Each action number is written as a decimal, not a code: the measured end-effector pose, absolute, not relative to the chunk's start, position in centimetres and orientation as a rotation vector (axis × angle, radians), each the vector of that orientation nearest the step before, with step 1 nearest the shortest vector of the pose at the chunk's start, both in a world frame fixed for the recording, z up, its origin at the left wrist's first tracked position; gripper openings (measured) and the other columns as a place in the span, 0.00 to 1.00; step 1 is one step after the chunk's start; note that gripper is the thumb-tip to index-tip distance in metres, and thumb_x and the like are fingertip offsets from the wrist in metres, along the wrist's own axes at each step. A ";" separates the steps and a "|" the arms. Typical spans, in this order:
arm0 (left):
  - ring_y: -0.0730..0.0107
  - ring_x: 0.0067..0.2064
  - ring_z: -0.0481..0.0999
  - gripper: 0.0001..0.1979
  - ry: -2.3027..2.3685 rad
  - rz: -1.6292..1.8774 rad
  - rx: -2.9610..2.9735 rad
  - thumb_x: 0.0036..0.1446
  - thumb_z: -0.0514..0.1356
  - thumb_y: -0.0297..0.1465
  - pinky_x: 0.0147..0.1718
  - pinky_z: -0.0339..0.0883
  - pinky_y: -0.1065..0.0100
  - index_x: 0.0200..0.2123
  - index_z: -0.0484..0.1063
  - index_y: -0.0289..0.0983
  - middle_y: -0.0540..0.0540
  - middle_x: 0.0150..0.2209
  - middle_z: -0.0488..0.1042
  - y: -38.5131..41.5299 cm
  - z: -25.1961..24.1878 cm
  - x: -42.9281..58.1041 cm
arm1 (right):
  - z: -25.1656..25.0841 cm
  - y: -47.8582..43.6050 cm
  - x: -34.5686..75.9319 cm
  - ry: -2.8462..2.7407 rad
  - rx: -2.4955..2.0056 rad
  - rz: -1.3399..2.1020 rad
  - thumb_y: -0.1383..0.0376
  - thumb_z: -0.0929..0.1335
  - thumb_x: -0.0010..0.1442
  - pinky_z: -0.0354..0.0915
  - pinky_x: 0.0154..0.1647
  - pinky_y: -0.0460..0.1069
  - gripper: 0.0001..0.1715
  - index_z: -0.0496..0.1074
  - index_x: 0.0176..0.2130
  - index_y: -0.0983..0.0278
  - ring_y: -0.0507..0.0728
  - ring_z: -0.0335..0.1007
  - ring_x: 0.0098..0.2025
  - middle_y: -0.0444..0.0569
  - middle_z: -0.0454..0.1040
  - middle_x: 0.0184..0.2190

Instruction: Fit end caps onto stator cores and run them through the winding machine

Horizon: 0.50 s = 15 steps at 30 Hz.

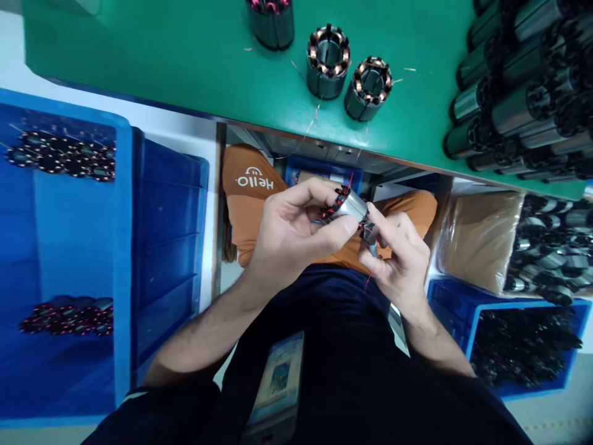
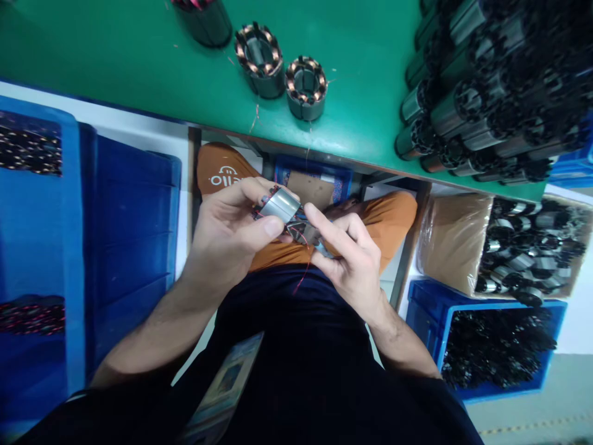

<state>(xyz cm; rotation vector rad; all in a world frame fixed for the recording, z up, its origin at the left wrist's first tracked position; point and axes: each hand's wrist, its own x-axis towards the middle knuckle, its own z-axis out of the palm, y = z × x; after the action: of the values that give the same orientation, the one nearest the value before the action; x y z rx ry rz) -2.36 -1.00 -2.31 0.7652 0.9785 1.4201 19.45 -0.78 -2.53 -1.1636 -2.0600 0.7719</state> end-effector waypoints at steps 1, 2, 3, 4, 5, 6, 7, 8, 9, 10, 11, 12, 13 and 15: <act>0.68 0.44 0.86 0.12 0.989 1.446 0.752 0.64 0.82 0.35 0.40 0.85 0.70 0.39 0.83 0.41 0.49 0.44 0.86 -1.1 -2.6 -2.3 | -2.6 -0.7 19.5 -2.080 -1.183 0.788 0.64 0.76 0.81 0.80 0.46 0.54 0.33 0.82 0.79 0.49 0.58 0.71 0.40 0.45 0.74 0.39; 0.68 0.43 0.86 0.14 1.000 1.470 0.732 0.65 0.83 0.39 0.40 0.85 0.70 0.40 0.82 0.42 0.49 0.44 0.85 -1.3 -2.8 -2.4 | -2.6 -0.7 19.6 -2.100 -1.208 0.813 0.63 0.76 0.81 0.80 0.46 0.54 0.32 0.83 0.78 0.51 0.57 0.70 0.39 0.45 0.73 0.39; 0.68 0.43 0.86 0.16 1.016 1.489 0.714 0.66 0.83 0.42 0.40 0.85 0.70 0.40 0.82 0.42 0.49 0.44 0.84 -1.6 -3.1 -2.8 | -2.7 -0.6 19.7 -2.121 -1.241 0.840 0.63 0.75 0.81 0.80 0.45 0.53 0.32 0.83 0.78 0.53 0.57 0.70 0.38 0.45 0.73 0.39; 0.68 0.44 0.87 0.18 1.046 1.503 0.704 0.67 0.83 0.44 0.41 0.86 0.69 0.42 0.81 0.43 0.50 0.45 0.85 -2.0 -3.3 -3.7 | -2.7 -0.6 19.8 -2.142 -1.274 0.866 0.63 0.75 0.80 0.79 0.44 0.53 0.33 0.83 0.78 0.54 0.56 0.70 0.38 0.45 0.73 0.38; 0.66 0.45 0.88 0.19 1.094 1.517 0.717 0.67 0.83 0.47 0.43 0.87 0.67 0.42 0.81 0.43 0.50 0.46 0.85 -2.6 -3.5 -5.0 | -2.8 -0.5 20.0 -2.166 -1.304 0.891 0.63 0.74 0.79 0.79 0.43 0.52 0.34 0.82 0.79 0.54 0.56 0.70 0.37 0.44 0.73 0.38; 0.64 0.48 0.89 0.21 1.170 1.536 0.755 0.67 0.83 0.49 0.47 0.88 0.64 0.43 0.80 0.44 0.50 0.47 0.85 -3.3 -3.6 -6.9 | -2.9 -0.4 20.3 -2.190 -1.327 0.909 0.63 0.74 0.78 0.78 0.42 0.52 0.36 0.81 0.80 0.54 0.56 0.71 0.36 0.44 0.74 0.38; 0.63 0.50 0.90 0.22 1.276 1.558 0.818 0.67 0.83 0.50 0.50 0.89 0.61 0.43 0.79 0.44 0.50 0.48 0.85 -4.3 -3.6 -9.5 | -3.2 -0.2 20.6 -2.213 -1.338 0.917 0.64 0.75 0.77 0.77 0.42 0.52 0.37 0.81 0.80 0.53 0.56 0.71 0.35 0.44 0.74 0.38; 0.62 0.51 0.89 0.24 1.416 1.571 0.903 0.67 0.83 0.53 0.53 0.88 0.58 0.43 0.78 0.45 0.50 0.48 0.85 -5.5 -3.5 -12.6 | -3.6 0.0 21.1 -2.238 -1.336 0.907 0.64 0.76 0.76 0.77 0.41 0.52 0.38 0.81 0.81 0.51 0.56 0.73 0.35 0.44 0.75 0.38; 0.62 0.51 0.89 0.27 1.587 1.569 1.018 0.66 0.83 0.56 0.54 0.88 0.56 0.43 0.76 0.44 0.50 0.48 0.85 -7.0 -3.1 -16.2 | -4.1 0.2 21.5 -2.259 -1.327 0.886 0.64 0.77 0.75 0.78 0.42 0.52 0.40 0.81 0.81 0.48 0.56 0.74 0.34 0.44 0.76 0.37; 0.64 0.51 0.88 0.30 1.777 1.535 1.128 0.66 0.82 0.59 0.54 0.88 0.54 0.43 0.74 0.44 0.51 0.48 0.84 -8.7 -2.6 -20.1 | -4.7 0.5 22.0 -2.291 -1.309 0.853 0.64 0.79 0.74 0.79 0.41 0.53 0.42 0.80 0.81 0.45 0.57 0.76 0.33 0.44 0.77 0.36; 0.67 0.51 0.87 0.34 1.983 1.437 1.251 0.65 0.81 0.62 0.53 0.87 0.54 0.45 0.71 0.44 0.53 0.49 0.84 -10.6 -1.9 -24.2 | -5.4 0.7 22.3 -2.333 -1.293 0.815 0.63 0.80 0.73 0.79 0.41 0.55 0.44 0.79 0.82 0.41 0.58 0.78 0.33 0.44 0.78 0.36; 0.69 0.50 0.87 0.39 2.171 1.329 1.396 0.63 0.79 0.68 0.49 0.87 0.56 0.47 0.68 0.43 0.56 0.48 0.84 -12.6 -1.1 -28.1 | -6.1 0.9 22.6 -2.368 -1.281 0.790 0.60 0.82 0.73 0.79 0.40 0.57 0.45 0.78 0.82 0.39 0.60 0.80 0.33 0.46 0.80 0.36; 0.68 0.54 0.87 0.40 2.304 1.233 1.408 0.63 0.78 0.69 0.51 0.88 0.54 0.51 0.68 0.44 0.55 0.50 0.84 -14.5 -0.4 -31.7 | -6.7 1.0 22.8 -2.389 -1.268 0.783 0.56 0.82 0.73 0.79 0.40 0.59 0.45 0.78 0.82 0.38 0.62 0.82 0.33 0.47 0.81 0.36; 0.63 0.60 0.88 0.44 2.532 0.799 1.481 0.66 0.72 0.72 0.57 0.89 0.48 0.65 0.67 0.45 0.50 0.60 0.87 -18.2 0.5 -37.7 | -7.6 1.0 22.9 -2.433 -1.267 0.793 0.46 0.79 0.75 0.79 0.41 0.64 0.42 0.77 0.82 0.39 0.66 0.84 0.35 0.51 0.82 0.37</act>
<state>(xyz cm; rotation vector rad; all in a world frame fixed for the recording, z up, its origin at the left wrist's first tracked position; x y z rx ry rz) -37.72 -18.25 0.52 1.4809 2.5317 0.7988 22.88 1.05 -7.56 -1.2670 -2.4334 0.7926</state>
